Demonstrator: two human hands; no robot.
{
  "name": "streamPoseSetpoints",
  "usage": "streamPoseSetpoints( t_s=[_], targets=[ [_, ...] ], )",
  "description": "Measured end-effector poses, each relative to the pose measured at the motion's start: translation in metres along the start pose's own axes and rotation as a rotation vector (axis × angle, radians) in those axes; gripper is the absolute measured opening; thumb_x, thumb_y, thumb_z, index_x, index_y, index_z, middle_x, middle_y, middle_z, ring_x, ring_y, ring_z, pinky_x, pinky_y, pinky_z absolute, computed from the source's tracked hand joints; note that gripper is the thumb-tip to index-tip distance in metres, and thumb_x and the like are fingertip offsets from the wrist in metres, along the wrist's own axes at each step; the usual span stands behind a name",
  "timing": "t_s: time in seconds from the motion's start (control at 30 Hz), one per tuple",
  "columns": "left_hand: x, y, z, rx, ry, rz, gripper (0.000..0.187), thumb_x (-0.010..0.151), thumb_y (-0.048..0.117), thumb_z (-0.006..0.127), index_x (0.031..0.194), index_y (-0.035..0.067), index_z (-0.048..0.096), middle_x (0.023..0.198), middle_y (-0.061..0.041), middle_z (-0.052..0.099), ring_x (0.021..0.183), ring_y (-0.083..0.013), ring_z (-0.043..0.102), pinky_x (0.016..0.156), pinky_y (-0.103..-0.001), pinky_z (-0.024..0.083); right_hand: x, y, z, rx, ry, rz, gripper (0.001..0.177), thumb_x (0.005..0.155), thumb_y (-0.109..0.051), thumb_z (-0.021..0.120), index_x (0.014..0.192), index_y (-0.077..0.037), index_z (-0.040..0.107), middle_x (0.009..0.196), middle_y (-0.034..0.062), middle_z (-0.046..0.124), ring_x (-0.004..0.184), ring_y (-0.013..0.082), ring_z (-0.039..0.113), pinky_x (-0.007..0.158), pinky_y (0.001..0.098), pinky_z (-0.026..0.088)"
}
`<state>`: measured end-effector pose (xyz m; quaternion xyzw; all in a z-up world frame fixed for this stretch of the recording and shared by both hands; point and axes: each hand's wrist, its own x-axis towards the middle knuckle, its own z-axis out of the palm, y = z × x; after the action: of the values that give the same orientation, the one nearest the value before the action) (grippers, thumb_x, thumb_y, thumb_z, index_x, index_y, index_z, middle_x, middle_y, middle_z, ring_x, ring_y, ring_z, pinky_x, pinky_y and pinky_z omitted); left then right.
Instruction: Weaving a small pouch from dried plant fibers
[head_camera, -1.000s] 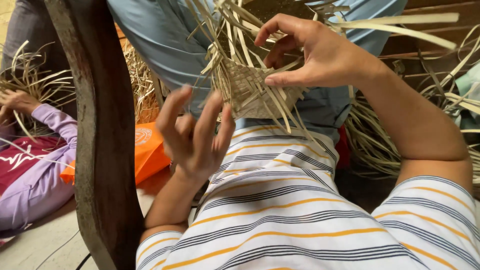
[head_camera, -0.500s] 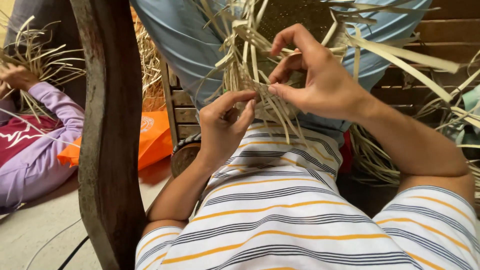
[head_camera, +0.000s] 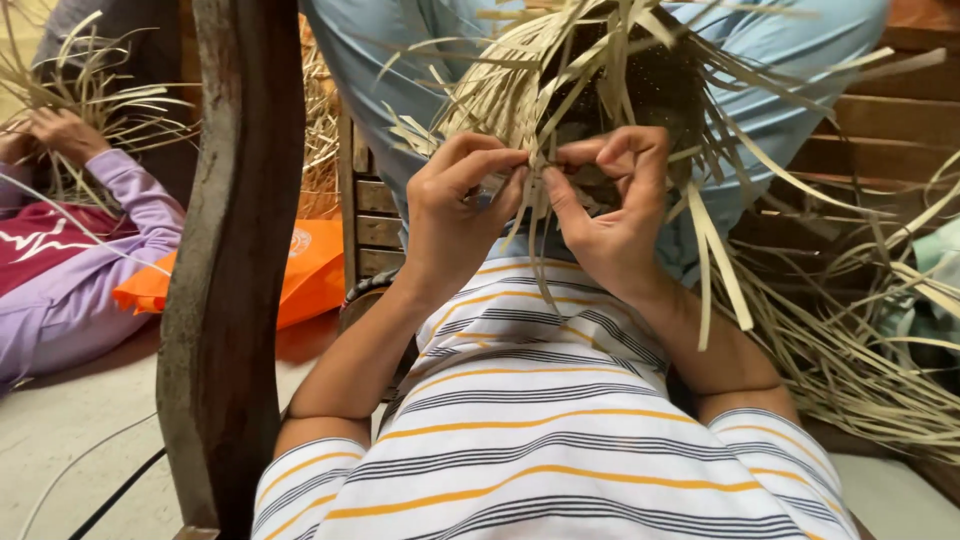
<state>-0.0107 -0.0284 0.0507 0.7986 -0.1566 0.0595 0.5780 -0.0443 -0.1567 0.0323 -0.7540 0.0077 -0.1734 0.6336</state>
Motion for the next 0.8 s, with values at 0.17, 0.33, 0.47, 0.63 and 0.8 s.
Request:
streamPoseSetpoints(
  t_s=[0.17,0.33,0.47,0.63,0.8],
  targets=[
    [-0.001,-0.006,-0.005,0.017,-0.011,-0.001,0.012,0.069,-0.004,0.063,0.077,0.005,0.063,0.072,-0.006,0.057,0.055,-0.0154,0.052,0.049,-0.023,0.042,0.002,-0.002,0.006,-0.011,-0.013,-0.004,0.034,0.076,0.003,0.064,0.085,-0.005,0.032,0.082,0.0121,0.059,0.074,0.0159,0.057,0.068,0.0244,0.044],
    [0.002,-0.014,-0.007,0.043,-0.027,0.058,0.009,0.068,-0.002,0.062,0.073,0.006,0.060,0.070,-0.004,0.054,0.054,-0.0179,0.052,0.049,-0.024,0.042,0.001,-0.003,0.009,-0.022,-0.033,-0.008,0.034,0.076,0.005,0.063,0.086,-0.004,0.032,0.080,0.0125,0.059,0.072,0.0177,0.058,0.068,0.0264,0.045],
    [0.003,-0.018,-0.005,0.198,-0.031,0.185,0.011,0.067,0.000,0.059,0.072,0.009,0.055,0.070,-0.002,0.051,0.052,-0.0211,0.053,0.049,-0.025,0.044,0.003,-0.006,0.009,-0.050,-0.057,-0.012,0.034,0.076,0.005,0.063,0.089,-0.003,0.033,0.080,0.0128,0.057,0.074,0.0191,0.058,0.070,0.0278,0.045],
    [0.002,-0.023,0.002,0.404,-0.049,0.304,0.016,0.063,0.005,0.059,0.072,0.012,0.048,0.072,0.000,0.048,0.044,-0.0194,0.052,0.046,-0.026,0.045,0.006,-0.009,-0.002,-0.154,-0.145,-0.005,0.044,0.071,0.008,0.066,0.100,-0.001,0.035,0.088,0.0148,0.050,0.085,0.0290,0.058,0.078,0.0381,0.045],
    [0.003,-0.033,0.007,0.568,-0.048,0.381,0.016,0.062,0.011,0.058,0.071,0.013,0.044,0.075,-0.001,0.047,0.038,-0.0203,0.051,0.041,-0.029,0.043,0.007,-0.008,-0.012,-0.323,-0.205,0.075,0.058,0.064,-0.002,0.077,0.109,-0.007,0.039,0.077,0.0071,0.056,0.079,0.0191,0.046,0.079,0.0253,0.036]
  ],
)
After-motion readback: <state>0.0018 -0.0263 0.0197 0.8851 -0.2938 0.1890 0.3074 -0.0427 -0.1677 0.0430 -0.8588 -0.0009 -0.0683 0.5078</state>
